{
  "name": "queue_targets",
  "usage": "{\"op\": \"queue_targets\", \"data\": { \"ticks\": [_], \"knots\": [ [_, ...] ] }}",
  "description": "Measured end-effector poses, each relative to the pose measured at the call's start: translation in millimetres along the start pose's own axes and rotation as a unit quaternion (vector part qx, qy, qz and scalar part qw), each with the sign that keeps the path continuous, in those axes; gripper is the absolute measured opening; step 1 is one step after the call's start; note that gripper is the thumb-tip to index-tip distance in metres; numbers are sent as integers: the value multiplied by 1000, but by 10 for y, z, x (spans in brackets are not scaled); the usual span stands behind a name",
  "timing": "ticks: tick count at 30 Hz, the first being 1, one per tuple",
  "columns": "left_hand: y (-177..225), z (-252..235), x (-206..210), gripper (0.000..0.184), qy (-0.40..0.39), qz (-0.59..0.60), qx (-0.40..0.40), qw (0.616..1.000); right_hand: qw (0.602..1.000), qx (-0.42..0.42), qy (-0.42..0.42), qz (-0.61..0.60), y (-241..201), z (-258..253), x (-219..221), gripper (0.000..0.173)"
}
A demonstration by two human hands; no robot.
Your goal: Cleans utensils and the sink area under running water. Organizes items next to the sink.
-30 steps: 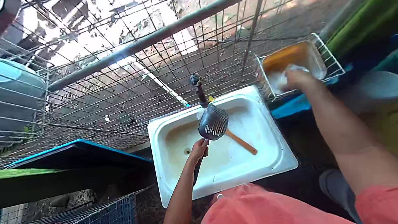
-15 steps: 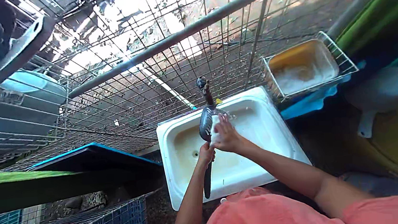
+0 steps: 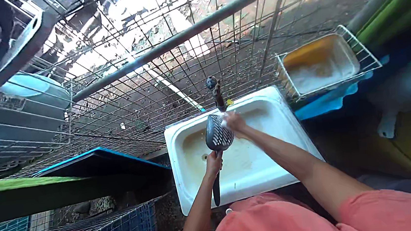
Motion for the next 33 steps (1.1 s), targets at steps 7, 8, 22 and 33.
{"op": "queue_targets", "data": {
  "ticks": [7, 8, 22, 33],
  "knots": [
    [65, -107, 12, 26, 0, 38, -19, 999, 976, -182, 117, 27, 1, 332, 432, 45],
    [38, -87, 9, 26, -5, 32, -16, 999, 982, -159, 99, 27, 31, 278, 341, 43],
    [3, -83, -26, 26, -33, -20, 17, 999, 993, 99, -36, -61, 188, -316, -116, 37],
    [554, -34, 68, 25, -96, -43, -70, 992, 1000, -13, 5, -12, 2, -154, -202, 33]
  ]
}}
Point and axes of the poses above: each hand's wrist, its own z-axis away from the middle knuckle, its own x-axis out of the palm, y = z × x, the point moved 2 cm from there along -z, towards the middle knuckle, and after that the axes turned 6 degrees about x, right-handed, at the moved point
